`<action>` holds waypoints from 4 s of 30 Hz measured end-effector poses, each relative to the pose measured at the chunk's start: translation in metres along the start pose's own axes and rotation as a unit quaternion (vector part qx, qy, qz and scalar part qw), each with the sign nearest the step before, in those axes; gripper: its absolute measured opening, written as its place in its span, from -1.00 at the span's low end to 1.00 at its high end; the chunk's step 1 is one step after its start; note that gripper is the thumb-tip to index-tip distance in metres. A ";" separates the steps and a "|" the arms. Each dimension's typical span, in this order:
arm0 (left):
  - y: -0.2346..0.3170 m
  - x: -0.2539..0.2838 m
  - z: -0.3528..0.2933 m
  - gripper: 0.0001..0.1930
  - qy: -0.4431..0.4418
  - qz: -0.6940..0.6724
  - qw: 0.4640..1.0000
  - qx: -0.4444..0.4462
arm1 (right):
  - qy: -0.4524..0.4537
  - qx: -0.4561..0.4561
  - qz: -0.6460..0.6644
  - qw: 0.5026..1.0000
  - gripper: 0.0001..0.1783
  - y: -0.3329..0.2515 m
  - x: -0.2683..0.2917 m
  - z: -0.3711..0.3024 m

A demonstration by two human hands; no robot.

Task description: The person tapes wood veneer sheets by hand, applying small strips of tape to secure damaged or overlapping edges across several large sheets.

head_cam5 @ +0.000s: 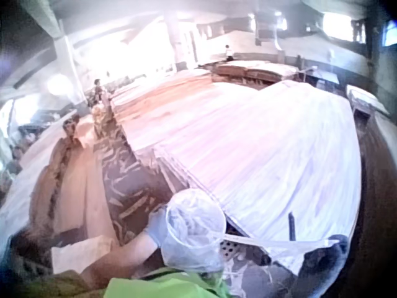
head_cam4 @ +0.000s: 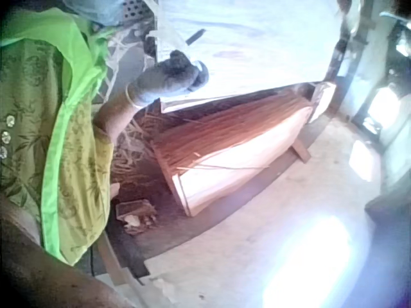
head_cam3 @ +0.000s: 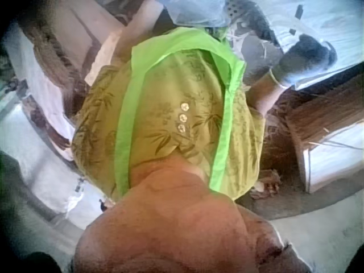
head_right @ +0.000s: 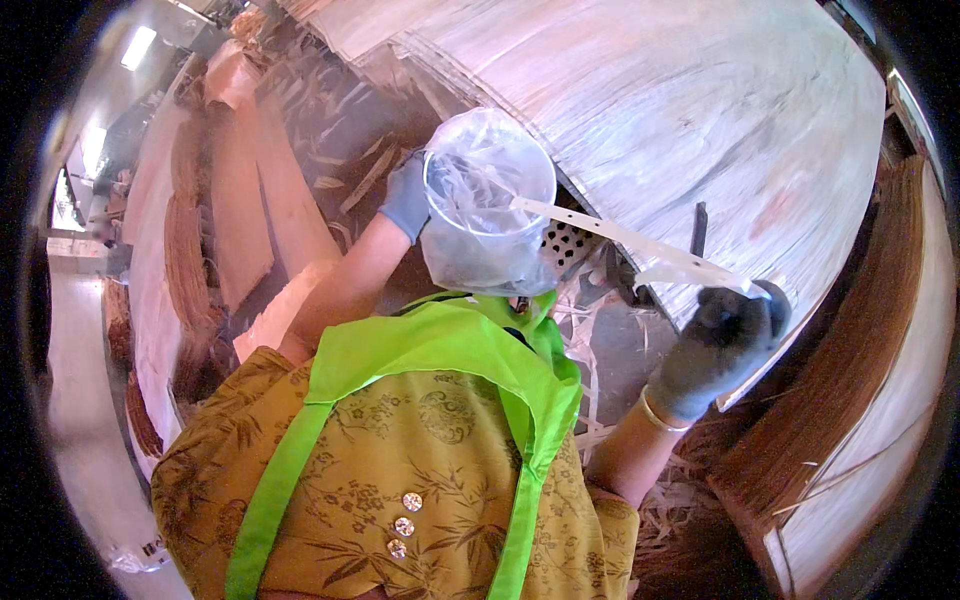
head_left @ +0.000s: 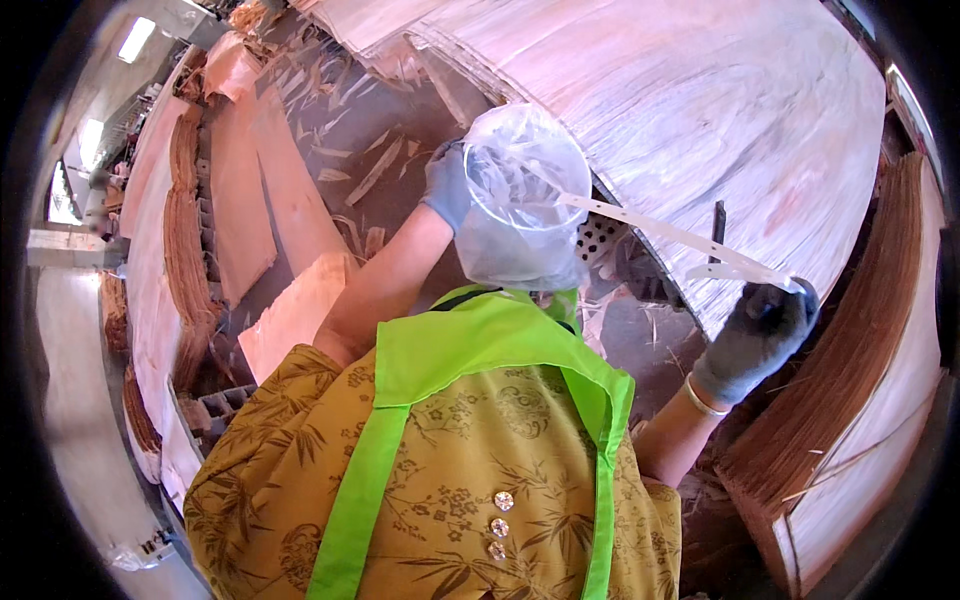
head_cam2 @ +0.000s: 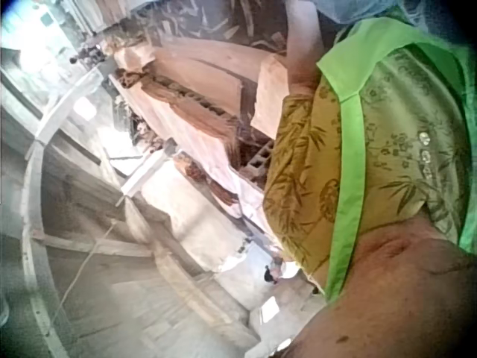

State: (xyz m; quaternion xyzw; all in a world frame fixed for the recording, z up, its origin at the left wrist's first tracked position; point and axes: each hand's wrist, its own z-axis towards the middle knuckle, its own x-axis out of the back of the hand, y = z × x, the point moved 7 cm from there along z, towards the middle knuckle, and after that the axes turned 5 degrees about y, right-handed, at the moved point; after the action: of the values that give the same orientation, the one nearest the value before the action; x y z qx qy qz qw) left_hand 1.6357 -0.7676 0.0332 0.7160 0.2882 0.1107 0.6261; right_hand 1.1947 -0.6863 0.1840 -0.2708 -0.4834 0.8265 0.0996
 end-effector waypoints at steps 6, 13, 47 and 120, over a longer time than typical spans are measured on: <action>0.004 -0.002 0.010 -0.79 0.026 -0.045 0.999 0.017 | -0.059 -0.013 0.092 0.994 -0.87 -0.027 -0.006 0.024; 0.078 -0.017 0.000 -0.77 0.024 -0.005 0.992 -0.126 | -0.292 -0.164 -0.056 0.940 -0.95 0.005 -0.018 -0.014; 0.070 -0.054 -0.090 -0.78 -0.068 0.190 0.938 -0.281 | -0.412 -0.399 -0.013 0.819 -0.78 0.021 -0.167 -0.094; -0.226 -0.047 0.023 -0.71 0.020 -0.168 0.972 0.164 | 0.095 0.243 -0.563 0.784 -0.54 -0.252 0.124 0.009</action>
State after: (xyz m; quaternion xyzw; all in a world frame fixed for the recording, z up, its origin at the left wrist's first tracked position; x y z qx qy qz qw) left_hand 1.5475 -0.8009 -0.1791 0.7480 0.4311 -0.0299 0.5037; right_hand 1.0617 -0.5106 0.3587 0.0054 -0.3216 0.6837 0.6551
